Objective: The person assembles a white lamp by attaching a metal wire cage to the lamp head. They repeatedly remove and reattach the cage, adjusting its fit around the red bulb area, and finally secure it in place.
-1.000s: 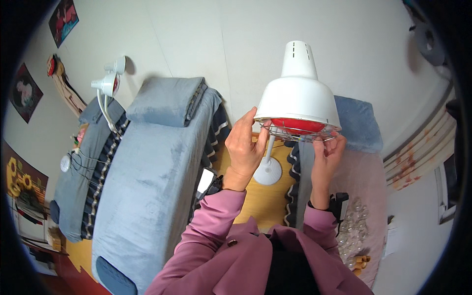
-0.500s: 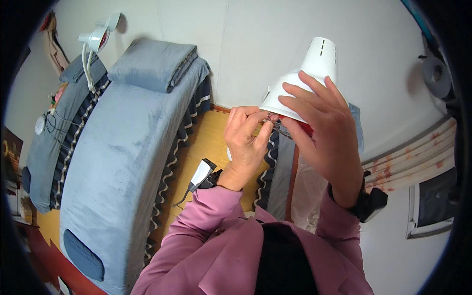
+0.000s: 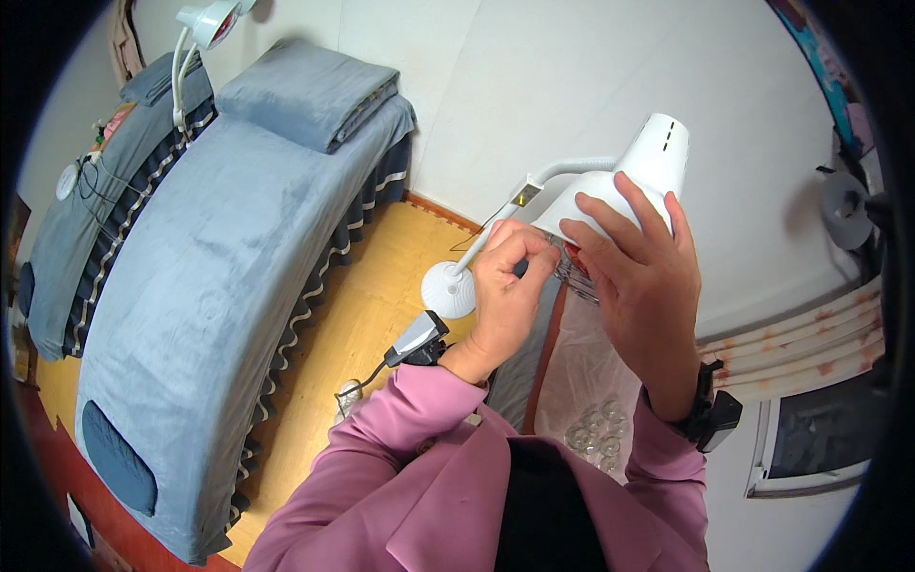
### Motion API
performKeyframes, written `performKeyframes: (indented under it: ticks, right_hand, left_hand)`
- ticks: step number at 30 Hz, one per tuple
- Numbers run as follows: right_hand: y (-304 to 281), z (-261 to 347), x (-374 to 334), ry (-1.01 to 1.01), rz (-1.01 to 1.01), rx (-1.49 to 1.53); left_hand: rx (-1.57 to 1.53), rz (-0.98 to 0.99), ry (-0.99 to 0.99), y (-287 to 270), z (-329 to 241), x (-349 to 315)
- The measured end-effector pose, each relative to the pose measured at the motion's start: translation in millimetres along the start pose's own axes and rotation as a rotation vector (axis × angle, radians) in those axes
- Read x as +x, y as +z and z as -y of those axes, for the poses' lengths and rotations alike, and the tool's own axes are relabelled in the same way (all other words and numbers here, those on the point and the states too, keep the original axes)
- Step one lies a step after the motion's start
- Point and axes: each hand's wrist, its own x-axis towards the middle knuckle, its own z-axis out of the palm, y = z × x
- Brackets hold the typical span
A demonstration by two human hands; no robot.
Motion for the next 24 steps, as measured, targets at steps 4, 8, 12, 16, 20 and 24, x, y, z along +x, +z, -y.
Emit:
performKeyframes:
  ticks: [4,8,12,16,20,24]
  right_hand:
    - [-3.4,4.1,0.8,-0.008,0.01,0.001]
    - [-6.4,8.8,10.7,-0.023,0.083,-0.015]
    - [-3.8,5.4,27.6,-0.128,0.133,0.079]
    - [-9.0,8.1,31.9,-0.141,0.194,0.024]
    - [-15.7,12.0,31.7,-0.091,0.246,0.033]
    - [-15.1,10.1,32.7,-0.137,0.263,-0.007]
  left_hand:
    - [0.025,0.018,0.064,-3.5,-1.0,0.2]
    - [0.026,0.023,0.073,-3.0,-1.4,2.1]
    - [0.059,0.013,0.068,-3.3,-0.1,3.1]
    - [0.019,0.011,0.05,-8.6,0.7,7.5]
    - [-0.024,0.103,-0.068,-13.1,-0.6,7.5]
    - [-0.029,0.133,-0.094,-16.9,-3.8,8.5]
